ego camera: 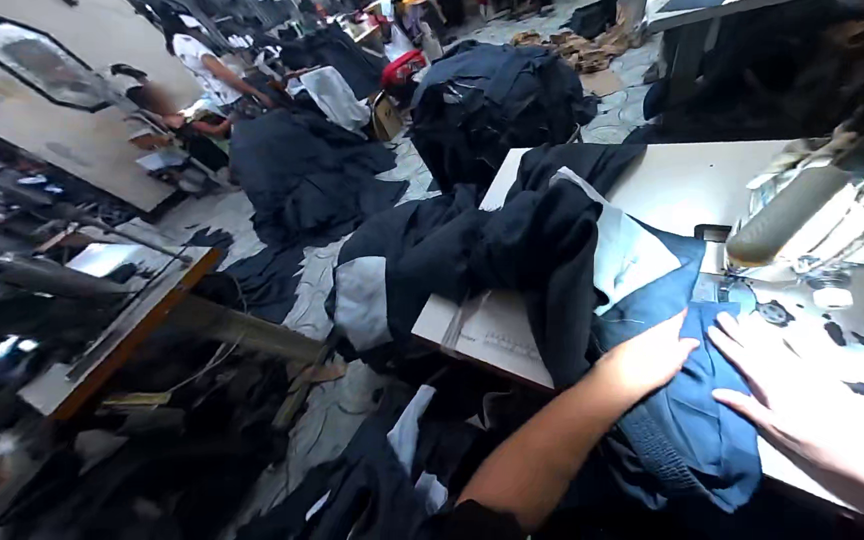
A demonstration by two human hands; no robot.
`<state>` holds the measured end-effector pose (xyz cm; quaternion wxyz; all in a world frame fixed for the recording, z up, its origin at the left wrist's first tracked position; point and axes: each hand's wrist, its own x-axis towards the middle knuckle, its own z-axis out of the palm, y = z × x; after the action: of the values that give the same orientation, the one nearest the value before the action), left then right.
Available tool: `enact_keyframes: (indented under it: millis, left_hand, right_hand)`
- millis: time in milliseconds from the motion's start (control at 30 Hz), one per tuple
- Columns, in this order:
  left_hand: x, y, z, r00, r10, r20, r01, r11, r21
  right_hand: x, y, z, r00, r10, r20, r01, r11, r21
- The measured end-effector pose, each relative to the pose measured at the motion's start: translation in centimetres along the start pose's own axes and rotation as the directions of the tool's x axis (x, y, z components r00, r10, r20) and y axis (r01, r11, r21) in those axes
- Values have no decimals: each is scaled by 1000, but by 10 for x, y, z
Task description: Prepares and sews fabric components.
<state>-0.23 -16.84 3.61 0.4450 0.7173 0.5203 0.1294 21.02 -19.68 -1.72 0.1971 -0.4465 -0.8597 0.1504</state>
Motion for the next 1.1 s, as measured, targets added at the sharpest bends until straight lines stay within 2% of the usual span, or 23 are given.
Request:
enact_keyframes:
  millis: [33,100,167,200,233,300,333,367,500,633,667,767,800,933,1067,1100]
  left_hand:
    - [-7,6,-10,996,-88,6,87,992,88]
    - [-15,12,-41,972,-223,-78,236,932,276]
    - [-16,21,-63,971,-205,-123,239,850,469]
    - [-16,26,-65,989,-121,-87,149,819,554]
    - [-14,30,-61,1000,22,-14,-9,781,624]
    - [-2,28,-49,941,281,186,-333,690,643]
    - [10,21,-45,913,335,234,-404,655,638]
    - [24,10,-43,907,351,233,-414,642,645]
    - [41,-20,-24,984,174,47,-168,784,598]
    - [20,-22,12,967,191,-167,-77,848,525]
    - [19,-20,15,968,185,-171,-65,840,539]
    - [26,-12,13,986,127,-111,-41,822,568]
    - [29,-8,10,993,91,-81,-27,812,583]
    - [44,7,5,998,-49,-35,60,789,612]
    - [50,4,10,996,-10,-87,61,790,610]
    - [51,3,11,995,8,-97,54,789,612]
  right_hand:
    - [3,-1,0,994,33,103,-31,999,-17]
    - [5,-5,-2,983,53,175,-48,998,-32]
    - [4,-6,-2,982,63,180,-59,998,-26]
    - [4,-6,-1,982,68,176,-65,998,-26]
    - [4,-6,2,986,65,156,-61,998,-29]
    - [5,-6,4,991,60,117,-57,998,-29]
    - [5,-7,4,990,71,121,-66,997,-40]
    - [4,-7,2,988,79,135,-72,996,-59]
    - [-10,4,-11,994,77,81,-72,995,-66]
    - [-10,9,-27,993,44,-106,-46,999,-16]
    - [-5,7,-31,995,53,-79,-55,998,-17]
    - [14,10,-44,973,135,187,-118,988,-101]
    - [19,15,-44,964,157,217,-134,984,-116]
    - [33,30,-50,945,171,280,-133,980,-149]
    - [39,43,-47,941,159,298,-107,977,-184]
    - [37,46,-46,958,132,256,-89,981,-172]
